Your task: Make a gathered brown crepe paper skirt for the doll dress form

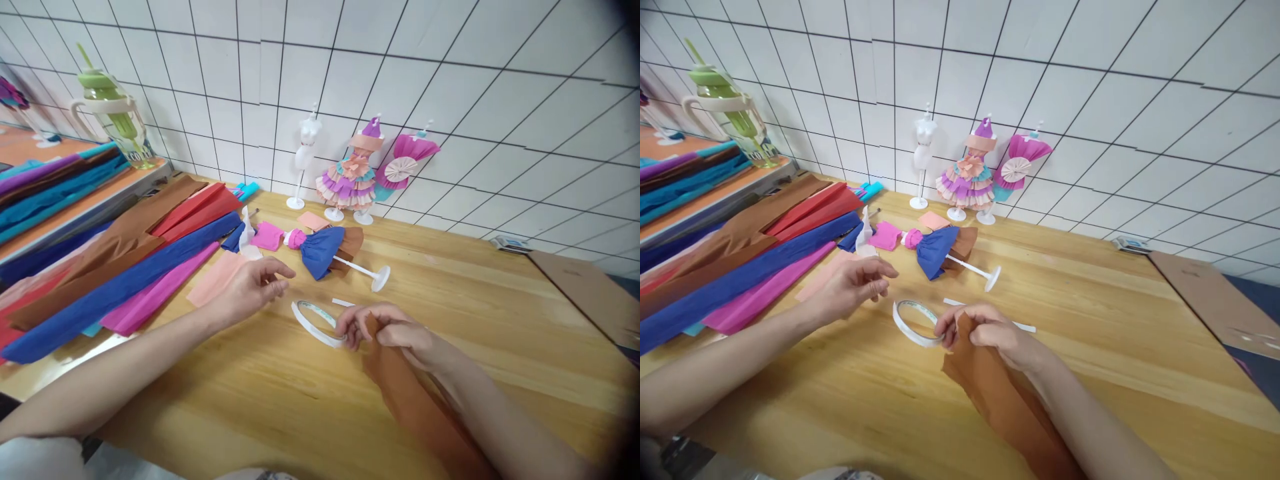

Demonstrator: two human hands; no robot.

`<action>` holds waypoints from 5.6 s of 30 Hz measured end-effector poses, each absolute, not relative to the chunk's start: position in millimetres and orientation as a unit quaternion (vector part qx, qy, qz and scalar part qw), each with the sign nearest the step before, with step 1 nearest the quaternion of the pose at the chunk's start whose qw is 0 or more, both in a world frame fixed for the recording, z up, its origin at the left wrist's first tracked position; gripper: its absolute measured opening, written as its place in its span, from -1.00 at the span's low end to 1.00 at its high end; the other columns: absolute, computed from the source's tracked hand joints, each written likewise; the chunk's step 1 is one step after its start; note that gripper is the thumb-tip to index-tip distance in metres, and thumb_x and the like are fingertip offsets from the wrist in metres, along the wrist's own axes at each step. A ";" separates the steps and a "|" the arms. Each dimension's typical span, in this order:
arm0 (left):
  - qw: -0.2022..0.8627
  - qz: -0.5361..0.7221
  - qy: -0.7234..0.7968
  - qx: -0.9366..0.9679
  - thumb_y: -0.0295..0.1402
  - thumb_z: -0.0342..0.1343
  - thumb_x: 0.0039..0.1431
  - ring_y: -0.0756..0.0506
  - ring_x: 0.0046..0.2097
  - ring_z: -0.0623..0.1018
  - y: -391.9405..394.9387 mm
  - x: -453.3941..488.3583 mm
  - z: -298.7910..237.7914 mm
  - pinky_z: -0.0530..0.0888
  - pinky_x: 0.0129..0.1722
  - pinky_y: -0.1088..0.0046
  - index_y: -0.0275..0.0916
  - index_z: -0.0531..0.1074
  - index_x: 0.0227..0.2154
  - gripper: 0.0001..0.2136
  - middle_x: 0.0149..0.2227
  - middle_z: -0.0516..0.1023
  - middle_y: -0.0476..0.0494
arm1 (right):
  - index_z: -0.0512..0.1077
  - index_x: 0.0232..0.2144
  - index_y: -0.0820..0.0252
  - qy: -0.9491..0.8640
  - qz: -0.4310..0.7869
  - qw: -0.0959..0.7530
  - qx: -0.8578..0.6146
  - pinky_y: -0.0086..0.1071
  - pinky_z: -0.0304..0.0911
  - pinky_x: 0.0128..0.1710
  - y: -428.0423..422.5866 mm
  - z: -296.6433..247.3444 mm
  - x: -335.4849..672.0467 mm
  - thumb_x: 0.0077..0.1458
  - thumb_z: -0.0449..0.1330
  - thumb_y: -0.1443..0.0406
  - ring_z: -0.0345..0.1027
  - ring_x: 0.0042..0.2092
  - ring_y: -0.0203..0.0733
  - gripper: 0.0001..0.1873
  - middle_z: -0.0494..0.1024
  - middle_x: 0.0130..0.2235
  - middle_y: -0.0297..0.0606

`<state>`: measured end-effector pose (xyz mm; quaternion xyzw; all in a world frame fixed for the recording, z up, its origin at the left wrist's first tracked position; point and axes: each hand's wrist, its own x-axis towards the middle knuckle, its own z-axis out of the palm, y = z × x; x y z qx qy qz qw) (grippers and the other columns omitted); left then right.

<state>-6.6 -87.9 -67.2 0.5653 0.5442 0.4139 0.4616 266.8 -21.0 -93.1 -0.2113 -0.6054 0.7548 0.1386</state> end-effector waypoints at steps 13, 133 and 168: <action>0.430 0.330 0.528 0.654 -0.28 0.11 0.09 0.04 -0.50 0.40 -107.2 9.3 -59.1 0.33 -0.52 0.54 -0.31 0.48 -0.42 -0.82 -0.49 0.49 -0.08 | 0.55 -0.34 0.26 -0.663 0.694 0.129 -0.251 -0.22 0.29 -0.17 -16.3 -76.6 267.8 -0.24 0.10 0.37 0.42 -0.25 -0.11 -0.65 0.55 -0.15 -0.14; 0.569 0.391 0.474 0.546 -0.31 0.19 0.03 0.05 -0.47 0.34 -86.3 21.1 -76.5 0.29 -0.42 0.54 -0.32 0.58 -0.42 -0.83 -0.54 0.46 0.02 | 0.30 -0.61 0.14 -0.854 0.285 0.221 -0.376 -0.40 0.06 -0.55 -64.0 -54.3 218.1 0.06 0.10 0.34 0.16 -0.56 -0.30 -0.78 0.32 -0.61 -0.38; 0.417 0.341 0.533 0.653 -0.34 0.06 0.09 0.09 -0.55 0.20 -93.2 31.1 -74.6 0.11 -0.59 0.56 -0.36 0.45 -0.60 -0.76 -0.62 0.29 0.03 | 0.45 -0.53 0.19 -0.875 0.161 0.256 -0.377 -0.41 0.14 -0.50 -70.0 -67.9 212.3 0.08 0.15 0.40 0.28 -0.52 -0.31 -0.83 0.46 -0.56 -0.38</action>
